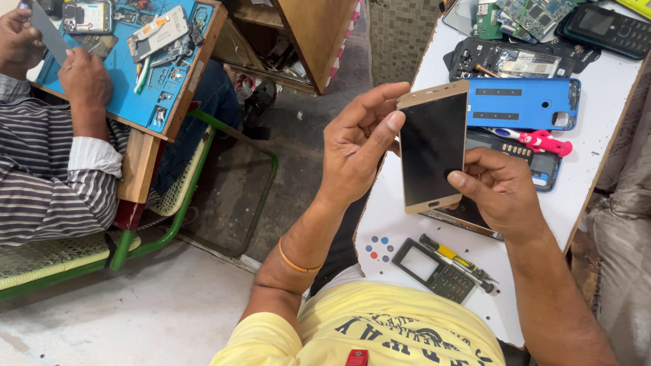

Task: The person disassembles a smartphone, removes the back cover, and uses a screwdriver to remove screws from the internal metal frame. They handle the phone casing and internal components while working at a cluttered repair bench.

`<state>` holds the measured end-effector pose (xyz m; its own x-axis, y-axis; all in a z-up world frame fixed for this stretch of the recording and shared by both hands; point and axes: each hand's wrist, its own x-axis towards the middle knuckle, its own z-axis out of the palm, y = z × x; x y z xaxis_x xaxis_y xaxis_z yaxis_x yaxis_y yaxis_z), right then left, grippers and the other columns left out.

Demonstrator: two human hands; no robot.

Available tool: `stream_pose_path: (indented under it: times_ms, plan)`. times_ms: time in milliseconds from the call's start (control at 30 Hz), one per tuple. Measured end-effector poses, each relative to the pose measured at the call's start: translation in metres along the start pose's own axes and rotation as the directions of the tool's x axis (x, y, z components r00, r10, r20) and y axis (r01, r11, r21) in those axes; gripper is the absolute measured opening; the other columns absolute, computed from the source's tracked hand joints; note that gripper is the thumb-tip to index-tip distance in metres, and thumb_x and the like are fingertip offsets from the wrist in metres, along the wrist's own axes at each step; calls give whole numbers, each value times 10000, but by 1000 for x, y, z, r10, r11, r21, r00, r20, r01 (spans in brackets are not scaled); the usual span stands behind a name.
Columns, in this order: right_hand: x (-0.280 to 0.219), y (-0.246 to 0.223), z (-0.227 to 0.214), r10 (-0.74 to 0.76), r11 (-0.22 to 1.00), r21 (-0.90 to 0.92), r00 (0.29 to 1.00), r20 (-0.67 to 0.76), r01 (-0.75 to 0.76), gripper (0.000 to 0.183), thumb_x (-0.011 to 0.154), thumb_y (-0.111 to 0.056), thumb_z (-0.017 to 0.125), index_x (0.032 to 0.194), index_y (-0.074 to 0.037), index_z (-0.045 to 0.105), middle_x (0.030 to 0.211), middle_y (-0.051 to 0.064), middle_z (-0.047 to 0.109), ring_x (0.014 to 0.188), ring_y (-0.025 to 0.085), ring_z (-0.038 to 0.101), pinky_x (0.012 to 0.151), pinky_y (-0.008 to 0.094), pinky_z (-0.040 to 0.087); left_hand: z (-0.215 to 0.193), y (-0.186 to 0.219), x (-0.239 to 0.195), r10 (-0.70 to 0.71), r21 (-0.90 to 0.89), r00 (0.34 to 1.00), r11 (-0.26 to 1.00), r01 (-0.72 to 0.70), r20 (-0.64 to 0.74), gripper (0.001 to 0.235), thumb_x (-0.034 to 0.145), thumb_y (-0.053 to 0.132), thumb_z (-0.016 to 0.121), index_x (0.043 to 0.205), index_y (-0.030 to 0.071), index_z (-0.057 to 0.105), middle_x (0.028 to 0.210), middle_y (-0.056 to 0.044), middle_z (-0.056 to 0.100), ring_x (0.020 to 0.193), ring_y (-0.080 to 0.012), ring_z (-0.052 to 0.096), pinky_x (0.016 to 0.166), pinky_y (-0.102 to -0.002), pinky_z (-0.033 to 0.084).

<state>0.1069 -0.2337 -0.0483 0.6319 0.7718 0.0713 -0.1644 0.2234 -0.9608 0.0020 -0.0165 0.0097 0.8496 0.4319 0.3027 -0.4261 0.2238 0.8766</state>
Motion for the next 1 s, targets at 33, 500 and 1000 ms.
stream_pose_path:
  times_ms: [33,500,1000]
  plan:
    - [0,0,0,1,1000,-15,1000,0,-1,186,987,-41,684,1136,68,663,994,111,728,834,111,696,725,265,602,0,0,-1,9,9,1000,1000,-9,1,306,1088,144,653,1368,22,630,1110,-60,731,848,-46,646,718,-221,575]
    - [1,-7,12,-231,930,-318,967,-109,186,180,1001,43,691,1181,56,687,1099,96,712,995,107,680,908,253,577,-1,-5,-7,189,187,981,963,-194,48,150,1064,4,705,1209,44,707,1145,-84,714,939,-62,682,785,-197,573]
    - [1,-4,10,-430,836,-441,889,-159,326,132,1051,109,728,1169,73,680,1125,114,687,968,92,671,786,190,566,0,-2,-8,364,404,919,826,-393,150,251,949,-46,820,1154,64,726,1168,-96,714,1016,-132,736,868,-234,634]
